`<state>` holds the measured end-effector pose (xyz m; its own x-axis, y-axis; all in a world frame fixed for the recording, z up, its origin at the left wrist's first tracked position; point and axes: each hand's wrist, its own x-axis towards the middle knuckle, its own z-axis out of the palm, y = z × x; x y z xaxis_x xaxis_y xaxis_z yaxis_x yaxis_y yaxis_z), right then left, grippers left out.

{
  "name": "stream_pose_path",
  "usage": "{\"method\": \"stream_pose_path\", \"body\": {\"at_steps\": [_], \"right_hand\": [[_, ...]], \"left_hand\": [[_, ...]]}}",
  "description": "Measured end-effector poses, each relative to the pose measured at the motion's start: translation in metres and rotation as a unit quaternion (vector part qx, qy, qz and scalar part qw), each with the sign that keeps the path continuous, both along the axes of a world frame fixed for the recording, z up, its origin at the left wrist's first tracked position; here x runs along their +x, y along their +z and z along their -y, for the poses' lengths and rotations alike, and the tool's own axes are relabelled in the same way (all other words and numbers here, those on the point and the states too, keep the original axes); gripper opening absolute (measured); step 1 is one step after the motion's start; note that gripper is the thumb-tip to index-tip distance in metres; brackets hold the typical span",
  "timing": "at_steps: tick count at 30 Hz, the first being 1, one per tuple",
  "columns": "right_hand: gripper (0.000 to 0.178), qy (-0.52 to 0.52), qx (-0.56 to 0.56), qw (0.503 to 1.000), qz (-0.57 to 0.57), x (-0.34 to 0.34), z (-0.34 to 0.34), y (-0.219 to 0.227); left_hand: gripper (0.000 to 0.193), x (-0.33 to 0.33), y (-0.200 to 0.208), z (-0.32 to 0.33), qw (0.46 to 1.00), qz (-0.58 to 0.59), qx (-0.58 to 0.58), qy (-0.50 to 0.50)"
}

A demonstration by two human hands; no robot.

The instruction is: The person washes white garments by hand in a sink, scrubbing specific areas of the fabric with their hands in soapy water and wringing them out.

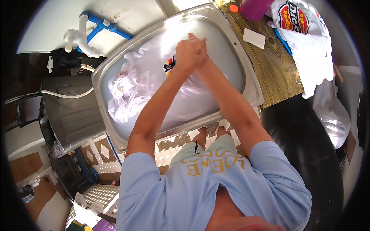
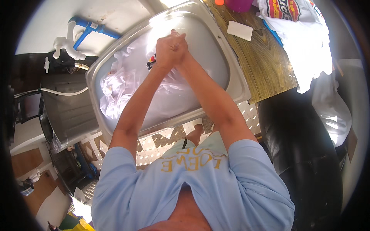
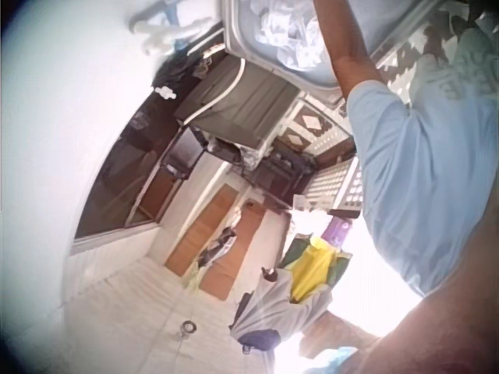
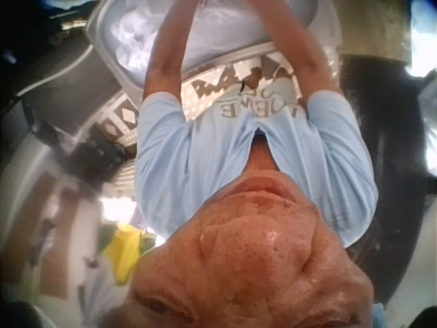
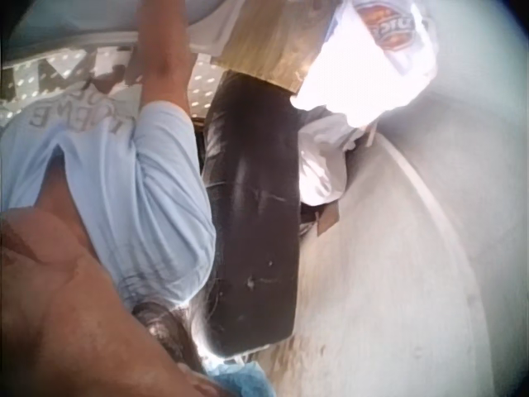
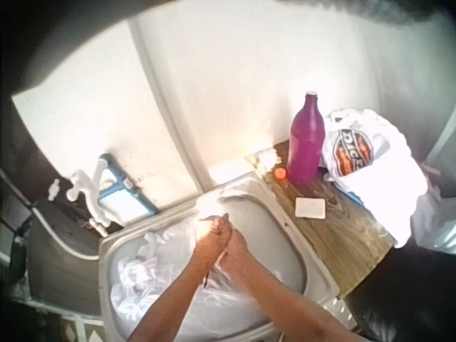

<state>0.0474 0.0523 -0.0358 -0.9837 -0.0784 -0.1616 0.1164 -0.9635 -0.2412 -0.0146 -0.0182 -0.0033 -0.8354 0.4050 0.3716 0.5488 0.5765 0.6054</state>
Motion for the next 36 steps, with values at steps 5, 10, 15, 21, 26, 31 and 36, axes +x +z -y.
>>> {"method": "stream_pose_path", "body": {"at_steps": [5, 10, 15, 21, 26, 31, 36], "right_hand": [[0.026, -0.018, -0.004, 0.998, 0.056, -0.002, 0.004, -0.004], [0.023, 0.038, -0.169, 0.948, -0.267, -0.014, -0.023, -0.05], [0.027, -0.041, 0.079, 0.973, 0.211, 0.003, 0.008, 0.018], [0.032, 0.044, -0.035, 0.997, -0.054, 0.002, -0.026, -0.022], [0.042, -0.058, 0.112, 0.974, 0.19, 0.009, 0.005, 0.029], [0.055, -0.065, 0.125, 0.973, 0.184, -0.007, -0.001, -0.002], [0.047, 0.117, -0.035, 0.986, -0.115, -0.012, -0.018, -0.055]], "left_hand": [[0.025, 0.006, -0.01, -0.003, 0.995, 0.006, 0.089, -0.049], [0.026, -0.002, -0.014, -0.02, 0.991, -0.109, 0.063, -0.043], [0.02, 0.006, -0.008, 0.009, 0.999, 0.004, 0.041, 0.022], [0.033, 0.017, -0.009, -0.017, 0.988, -0.037, 0.145, -0.032], [0.039, -0.015, -0.02, 0.012, 0.98, 0.106, 0.147, 0.08], [0.044, 0.024, 0.006, 0.008, 0.961, 0.121, 0.25, 0.006], [0.03, 0.037, -0.016, -0.015, 0.979, -0.109, 0.155, -0.072]]}}
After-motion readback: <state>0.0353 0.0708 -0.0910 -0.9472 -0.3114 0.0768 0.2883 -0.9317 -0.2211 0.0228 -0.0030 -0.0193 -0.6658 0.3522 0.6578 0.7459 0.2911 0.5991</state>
